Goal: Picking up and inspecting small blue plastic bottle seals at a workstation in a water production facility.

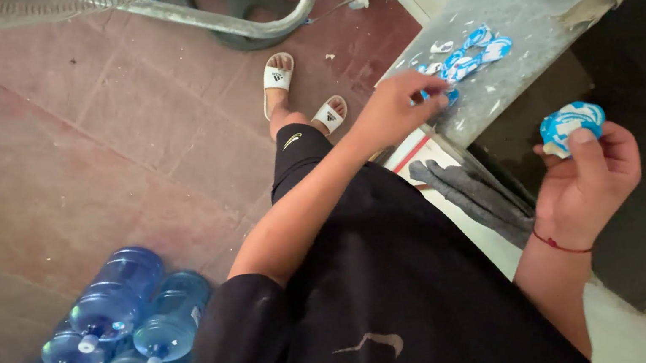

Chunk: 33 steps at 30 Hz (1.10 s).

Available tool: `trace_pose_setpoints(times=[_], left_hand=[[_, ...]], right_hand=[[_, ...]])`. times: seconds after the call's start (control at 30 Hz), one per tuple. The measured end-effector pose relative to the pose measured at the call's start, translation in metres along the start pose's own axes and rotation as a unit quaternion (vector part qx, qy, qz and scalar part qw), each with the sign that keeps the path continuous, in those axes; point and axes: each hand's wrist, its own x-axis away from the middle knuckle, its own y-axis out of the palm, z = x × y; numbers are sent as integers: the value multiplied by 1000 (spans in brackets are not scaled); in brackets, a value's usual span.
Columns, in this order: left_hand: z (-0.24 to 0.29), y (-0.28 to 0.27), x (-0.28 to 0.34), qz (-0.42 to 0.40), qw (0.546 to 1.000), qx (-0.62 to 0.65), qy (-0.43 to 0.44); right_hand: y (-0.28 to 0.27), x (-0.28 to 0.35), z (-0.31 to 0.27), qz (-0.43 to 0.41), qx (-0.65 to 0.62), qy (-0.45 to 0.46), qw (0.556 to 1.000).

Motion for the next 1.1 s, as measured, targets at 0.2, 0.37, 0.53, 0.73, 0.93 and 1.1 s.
trace_pose_setpoints(times=[0.2, 0.37, 0.53, 0.73, 0.93, 1.1], left_hand=[[-33, 2, -26, -26, 987, -27, 159], [-13, -2, -31, -50, 991, -25, 122], [-20, -4, -23, -40, 981, -60, 179], [-22, -17, 2, -21, 981, -89, 169], [-35, -24, 19, 44, 985, -85, 141], [28, -56, 53, 53, 992, -43, 105]], right_hand=[[9, 5, -3, -23, -2, 3, 1000], [15, 6, -7, -22, -11, -1, 1000], [12, 6, -1, -13, -9, 1, 1000], [15, 10, 1, -40, -21, 4, 999], [15, 11, 7, -50, -28, -8, 998], [24, 14, 19, -56, -79, -22, 995]])
